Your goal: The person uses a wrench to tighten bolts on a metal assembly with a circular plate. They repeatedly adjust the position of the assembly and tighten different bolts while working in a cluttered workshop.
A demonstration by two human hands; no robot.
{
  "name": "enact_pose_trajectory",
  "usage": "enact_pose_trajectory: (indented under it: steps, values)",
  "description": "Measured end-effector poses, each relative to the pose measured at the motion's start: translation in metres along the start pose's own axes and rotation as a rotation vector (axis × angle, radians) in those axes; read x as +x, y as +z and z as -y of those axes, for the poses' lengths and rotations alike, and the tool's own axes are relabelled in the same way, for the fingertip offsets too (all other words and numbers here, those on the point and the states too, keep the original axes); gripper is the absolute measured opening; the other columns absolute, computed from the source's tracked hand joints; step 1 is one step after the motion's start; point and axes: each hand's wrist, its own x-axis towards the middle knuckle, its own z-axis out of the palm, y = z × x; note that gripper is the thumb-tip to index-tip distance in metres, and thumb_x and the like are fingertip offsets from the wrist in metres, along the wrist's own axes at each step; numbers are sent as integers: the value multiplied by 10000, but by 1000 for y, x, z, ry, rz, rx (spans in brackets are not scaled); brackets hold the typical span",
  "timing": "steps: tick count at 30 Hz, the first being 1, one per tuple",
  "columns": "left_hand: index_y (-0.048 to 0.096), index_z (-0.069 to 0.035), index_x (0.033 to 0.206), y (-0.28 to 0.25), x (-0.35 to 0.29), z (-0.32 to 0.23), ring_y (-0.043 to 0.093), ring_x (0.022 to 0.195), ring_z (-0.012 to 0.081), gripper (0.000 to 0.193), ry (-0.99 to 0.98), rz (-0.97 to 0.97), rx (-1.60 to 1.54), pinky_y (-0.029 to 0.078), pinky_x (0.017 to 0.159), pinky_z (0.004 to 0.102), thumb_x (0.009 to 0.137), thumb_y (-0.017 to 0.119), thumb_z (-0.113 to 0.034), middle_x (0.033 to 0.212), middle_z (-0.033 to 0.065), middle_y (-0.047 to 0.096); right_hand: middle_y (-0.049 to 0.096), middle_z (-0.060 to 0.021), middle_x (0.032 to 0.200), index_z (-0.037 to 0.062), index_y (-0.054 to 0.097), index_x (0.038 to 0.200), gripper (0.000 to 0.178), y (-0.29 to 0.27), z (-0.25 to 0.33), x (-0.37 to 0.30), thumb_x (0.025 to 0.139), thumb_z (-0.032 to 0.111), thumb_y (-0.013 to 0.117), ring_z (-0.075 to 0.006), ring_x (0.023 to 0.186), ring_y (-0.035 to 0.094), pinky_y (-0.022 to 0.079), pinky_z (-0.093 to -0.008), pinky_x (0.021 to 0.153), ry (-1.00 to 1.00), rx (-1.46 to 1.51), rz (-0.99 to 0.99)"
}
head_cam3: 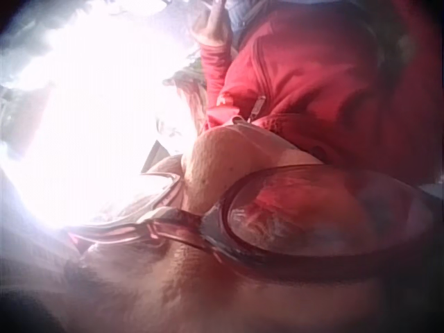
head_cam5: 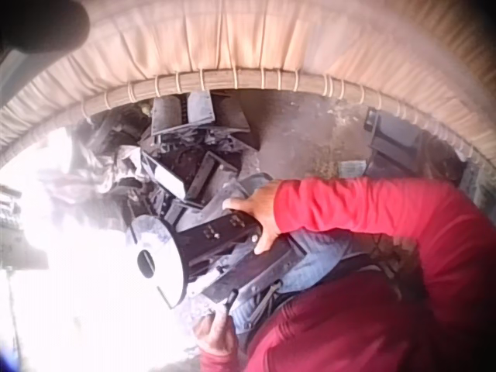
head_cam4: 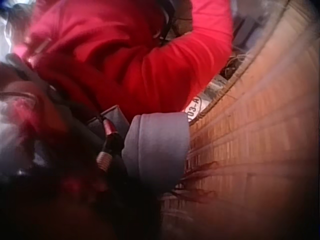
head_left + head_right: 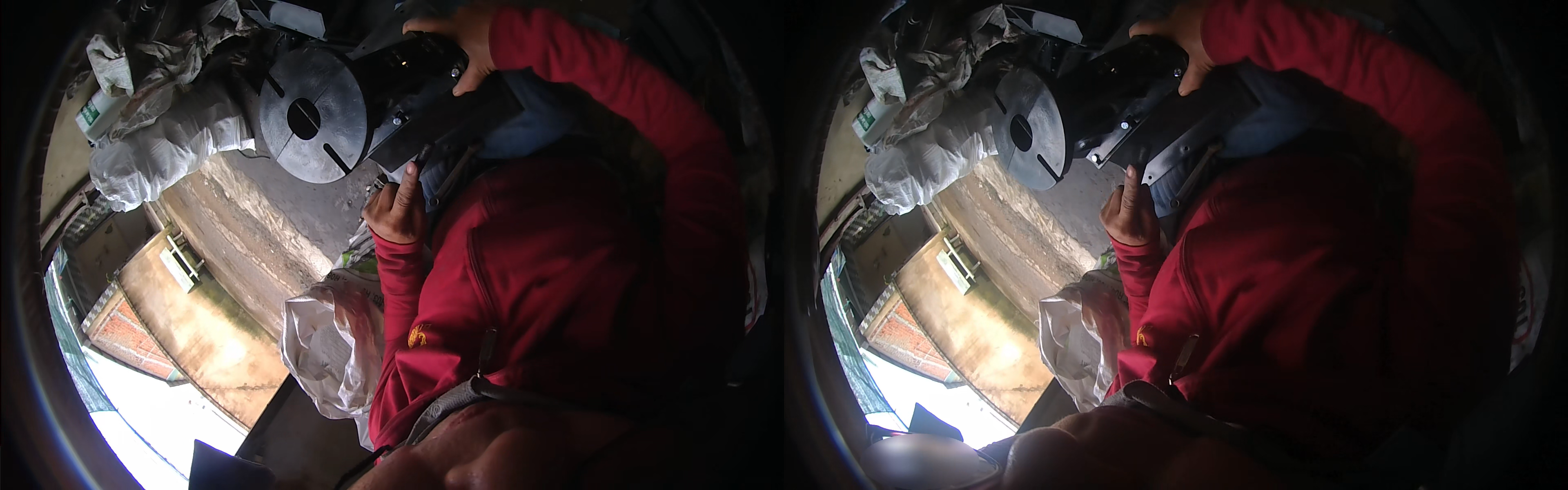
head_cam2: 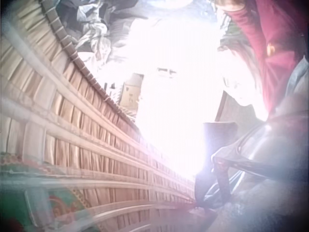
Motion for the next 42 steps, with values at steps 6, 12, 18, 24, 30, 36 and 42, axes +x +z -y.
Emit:
enact_pose_trajectory:
  steps: [6, 12, 18, 24, 30, 36, 42]
  values:
    - [590, -228, 1262, 13, 6, 13, 388, 377, 203, 578, -131, 98, 25, 362, 412, 336, 740, 658, 8, 500, 48, 387, 639, -234, 996, 133, 255, 1433, 1086, 4, -3, 6, 566, 523, 780, -409, 898, 620, 471, -452, 797, -33, 0, -20]
    - [590, -212, 1262, 2, 23, 41, 422, 410, 163, 556, -223, 61, 23, 380, 415, 306, 767, 643, 35, 540, 55, 451, 632, -244, 1017, 134, 218, 1454, 1124, -7, 0, 2, 565, 525, 783, -407, 921, 616, 467, -441, 819, -6, 28, -4]
    - [603, -241, 1242, -20, 14, 28, 427, 400, 209, 559, -30, 234, 4, 367, 410, 343, 744, 676, 0, 541, 56, 456, 627, -249, 1027, 125, 227, 1450, 1121, 1, -1, 3, 563, 518, 789, -403, 933, 613, 465, -437, 819, -22, 45, 7]
    - [594, -253, 1254, -19, 13, 33, 438, 402, 198, 570, -89, 196, -55, 380, 424, 344, 744, 674, -13, 545, 48, 460, 623, -254, 1037, 123, 222, 1451, 1125, -2, -4, 6, 563, 514, 790, -404, 934, 613, 461, -435, 828, -30, 12, 5]
    - [579, -251, 1273, -10, 18, 37, 425, 403, 180, 591, -178, 153, -51, 380, 420, 320, 743, 677, -6, 541, 40, 445, 624, -252, 1032, 120, 213, 1451, 1130, -6, 1, 2, 563, 515, 790, -409, 928, 612, 462, -434, 826, -31, 28, 12]
    - [541, -225, 1312, -12, 5, 16, 416, 409, 205, 636, -86, -39, -19, 361, 410, 327, 741, 656, 32, 568, 56, 442, 627, -249, 1021, 117, 219, 1445, 1124, -2, -1, 3, 562, 510, 792, -406, 930, 612, 462, -435, 828, -13, 34, 22]
    - [544, -174, 1304, 17, 6, 36, 428, 427, 236, 599, -156, 0, 20, 363, 417, 342, 757, 596, 63, 595, 73, 456, 631, -248, 1011, 124, 218, 1446, 1125, -7, 2, 4, 559, 509, 794, -400, 925, 616, 464, -436, 822, -25, 27, 28]
